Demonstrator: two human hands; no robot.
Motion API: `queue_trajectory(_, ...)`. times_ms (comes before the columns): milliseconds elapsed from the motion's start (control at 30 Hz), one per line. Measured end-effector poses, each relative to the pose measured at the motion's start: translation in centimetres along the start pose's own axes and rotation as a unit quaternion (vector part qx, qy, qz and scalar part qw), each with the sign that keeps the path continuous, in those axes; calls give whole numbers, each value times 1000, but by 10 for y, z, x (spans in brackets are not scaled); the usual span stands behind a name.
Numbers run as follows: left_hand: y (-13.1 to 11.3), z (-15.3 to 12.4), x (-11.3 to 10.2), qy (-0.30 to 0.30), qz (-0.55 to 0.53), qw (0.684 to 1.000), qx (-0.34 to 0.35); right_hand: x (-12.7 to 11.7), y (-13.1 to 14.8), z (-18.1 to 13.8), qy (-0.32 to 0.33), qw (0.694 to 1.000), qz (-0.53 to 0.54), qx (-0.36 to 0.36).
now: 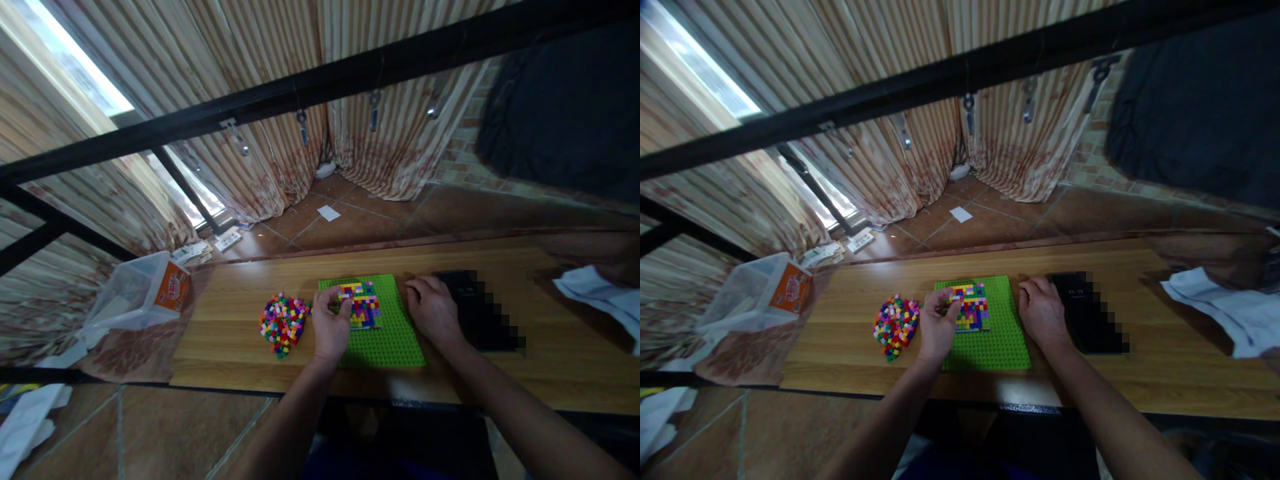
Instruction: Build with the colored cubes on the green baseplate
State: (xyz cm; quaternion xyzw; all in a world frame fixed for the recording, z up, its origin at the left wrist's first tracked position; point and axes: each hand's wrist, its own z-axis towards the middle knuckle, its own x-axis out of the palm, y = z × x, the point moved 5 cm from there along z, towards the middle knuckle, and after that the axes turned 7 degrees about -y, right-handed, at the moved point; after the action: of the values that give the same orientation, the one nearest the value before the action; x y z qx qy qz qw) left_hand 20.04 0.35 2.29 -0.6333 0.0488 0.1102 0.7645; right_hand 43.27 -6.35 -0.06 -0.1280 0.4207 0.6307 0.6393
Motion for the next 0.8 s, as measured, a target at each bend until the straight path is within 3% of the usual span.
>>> queue_trajectory(233,-9,-6,-16,-11,45,998,50,2,-5,-2,-12,1000,-10,-16)
queue_trajectory(467,-8,-5,-85,-6,202,970,138,4,-8,-3,-17,1000,-9,-16)
queue_trajectory(567,1,-3,-101,11,271,950,157,5,-8,-3,-14,1000,-18,-18)
queue_trajectory(667,5,-3,-99,28,311,932,182,4,-8,-3,-15,999,-21,-23)
queue_trajectory(800,0,-4,-79,53,347,912,211,5,-10,-3,-11,999,-19,-24)
